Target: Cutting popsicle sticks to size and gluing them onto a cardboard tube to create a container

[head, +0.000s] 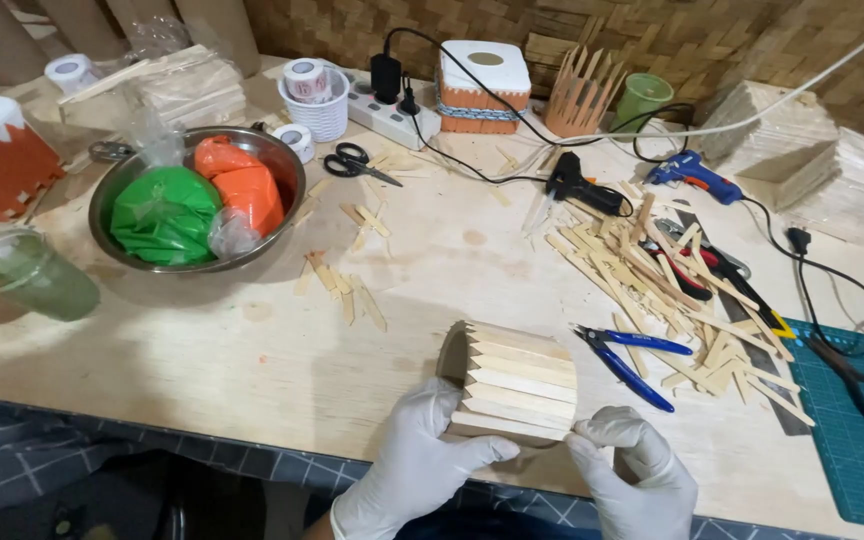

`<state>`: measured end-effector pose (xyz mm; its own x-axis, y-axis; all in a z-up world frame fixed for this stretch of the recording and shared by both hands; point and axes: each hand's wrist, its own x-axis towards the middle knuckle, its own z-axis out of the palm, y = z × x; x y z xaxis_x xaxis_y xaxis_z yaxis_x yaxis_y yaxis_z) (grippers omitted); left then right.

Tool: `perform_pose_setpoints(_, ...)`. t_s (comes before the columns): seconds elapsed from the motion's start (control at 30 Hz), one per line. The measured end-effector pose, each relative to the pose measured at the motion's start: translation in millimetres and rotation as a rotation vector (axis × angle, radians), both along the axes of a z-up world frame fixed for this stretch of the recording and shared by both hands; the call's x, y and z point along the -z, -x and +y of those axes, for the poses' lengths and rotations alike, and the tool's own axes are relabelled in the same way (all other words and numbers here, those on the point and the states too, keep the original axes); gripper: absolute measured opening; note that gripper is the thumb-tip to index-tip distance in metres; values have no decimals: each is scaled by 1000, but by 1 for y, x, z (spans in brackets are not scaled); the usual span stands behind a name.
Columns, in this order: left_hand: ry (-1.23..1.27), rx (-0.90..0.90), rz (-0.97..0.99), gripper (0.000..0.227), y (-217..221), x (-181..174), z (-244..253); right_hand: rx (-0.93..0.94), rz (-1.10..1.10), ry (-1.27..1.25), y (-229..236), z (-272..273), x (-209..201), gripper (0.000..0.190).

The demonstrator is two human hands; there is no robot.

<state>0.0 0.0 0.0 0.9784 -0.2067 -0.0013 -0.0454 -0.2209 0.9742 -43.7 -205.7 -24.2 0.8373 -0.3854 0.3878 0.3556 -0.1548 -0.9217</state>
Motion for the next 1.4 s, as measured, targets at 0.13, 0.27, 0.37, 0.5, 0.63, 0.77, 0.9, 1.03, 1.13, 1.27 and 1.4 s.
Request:
perform_pose_setpoints(0.13,-10,-42,-82,29,1,16,-4,-4,54,3,1,0,1,14)
perform_pose_setpoints(0.27,84,-68,40,36,-1,18,-4,13,80,-13,1,-1,5,19)
perform_pose_setpoints(0.37,70,-59,60,33,-2,19,-3,21,115,-45,3,1,4,21)
perform_pose_setpoints(0.5,-66,-30,101,35,-2,9,1,69,199,-33,8,6,-4,22)
perform_pose_setpoints(0.63,-90,-10,56,33,-1,14,5,13,94,-15,7,8,-4,14)
perform_pose_setpoints(0.77,84,-6,19,26,-2,12,5,10,93,-15,8,11,-7,14)
perform_pose_setpoints(0.9,242,4,-68,26,-3,24,3,55,128,-29,9,15,-9,17)
perform_pose_setpoints(1.03,203,-32,-60,22,-2,21,2,43,136,-32,8,16,-12,19)
perform_pose_setpoints(1.13,175,-52,-21,24,-3,21,2,4,33,-5,6,13,-5,19)
perform_pose_setpoints(1.27,180,-60,73,27,-3,12,4,13,71,14,7,14,-8,14)
perform_pose_setpoints(1.4,299,-26,65,25,-4,21,4,-17,83,18,6,10,-11,15)
